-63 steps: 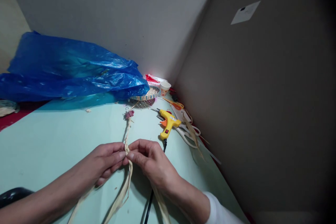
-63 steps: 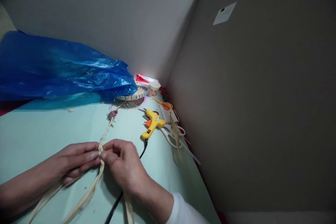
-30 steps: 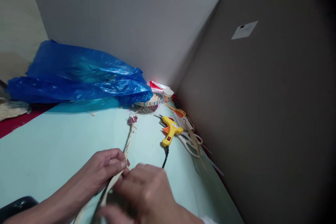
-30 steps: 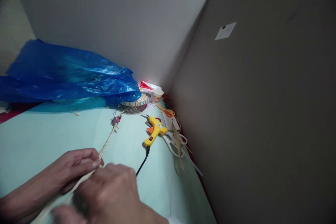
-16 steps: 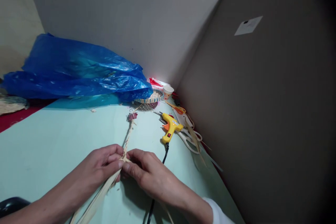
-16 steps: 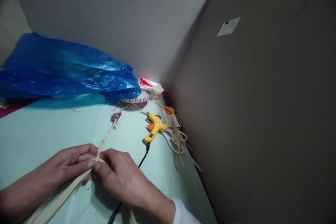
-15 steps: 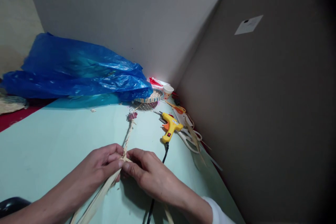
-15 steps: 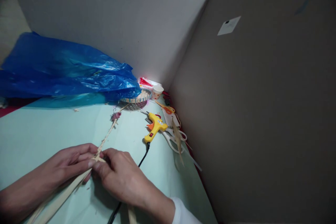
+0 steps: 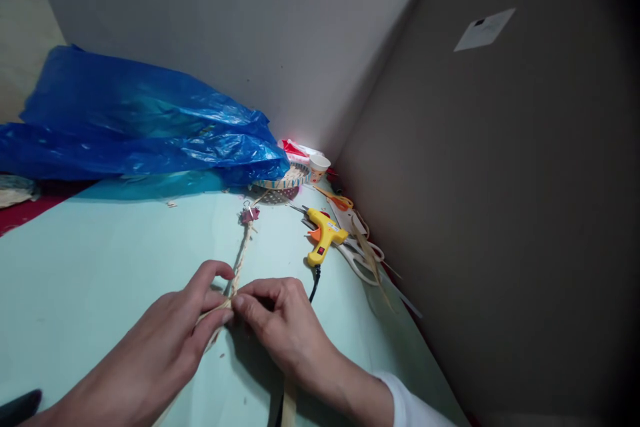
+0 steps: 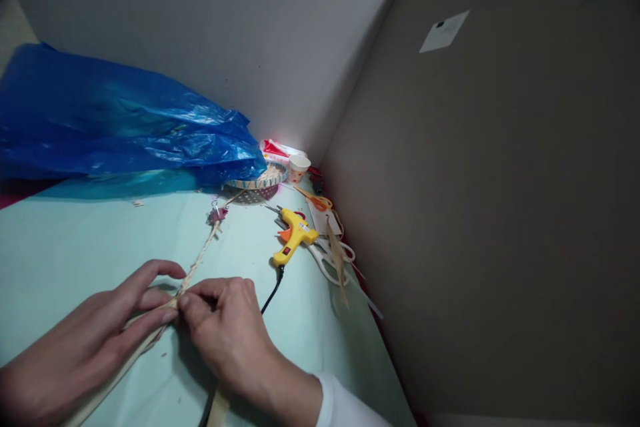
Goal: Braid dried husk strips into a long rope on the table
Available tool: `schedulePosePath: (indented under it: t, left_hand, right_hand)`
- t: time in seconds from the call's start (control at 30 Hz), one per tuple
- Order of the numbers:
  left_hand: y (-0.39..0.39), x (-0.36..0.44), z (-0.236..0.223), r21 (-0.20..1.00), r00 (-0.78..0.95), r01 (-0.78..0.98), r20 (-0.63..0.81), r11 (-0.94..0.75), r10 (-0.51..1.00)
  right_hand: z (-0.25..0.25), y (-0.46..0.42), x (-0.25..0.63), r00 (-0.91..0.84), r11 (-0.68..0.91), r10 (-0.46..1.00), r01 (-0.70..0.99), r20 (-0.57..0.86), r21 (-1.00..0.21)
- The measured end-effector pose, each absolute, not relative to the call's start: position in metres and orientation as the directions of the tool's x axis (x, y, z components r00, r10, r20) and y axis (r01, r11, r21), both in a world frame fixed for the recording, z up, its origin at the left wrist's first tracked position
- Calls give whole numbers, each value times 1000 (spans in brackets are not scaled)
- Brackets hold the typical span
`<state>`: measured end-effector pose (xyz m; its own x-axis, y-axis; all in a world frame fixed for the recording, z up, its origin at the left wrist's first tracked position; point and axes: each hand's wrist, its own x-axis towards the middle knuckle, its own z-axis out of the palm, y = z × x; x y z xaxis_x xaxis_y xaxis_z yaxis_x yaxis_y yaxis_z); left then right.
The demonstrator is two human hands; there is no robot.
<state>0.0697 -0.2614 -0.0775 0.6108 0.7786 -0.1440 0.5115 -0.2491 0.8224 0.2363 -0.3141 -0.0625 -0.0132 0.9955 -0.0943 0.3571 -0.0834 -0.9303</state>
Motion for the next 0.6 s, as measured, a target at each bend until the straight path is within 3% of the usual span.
schedulePosePath:
  t: [0.33, 0.4, 0.53, 0.6]
  left_hand:
    - [-251, 59, -70, 684, 600, 620, -97, -385, 794]
    - [-250, 61, -66, 741, 601, 594, -151, -313, 784]
    - [-263, 70, -66, 880, 603, 474, -322, -3, 730]
    - [-273, 72, -74, 877, 577, 480, -303, -14, 758]
  right_hand:
    - [-64, -317, 231, 32, -137, 990, 294, -134, -946]
    - [-66, -318, 230, 39, -101, 995, 317, -93, -943]
    - [-70, -318, 230, 49, -47, 998, 304, -34, -952]
    - [-70, -318, 232, 14, -43, 999, 239, -41, -970]
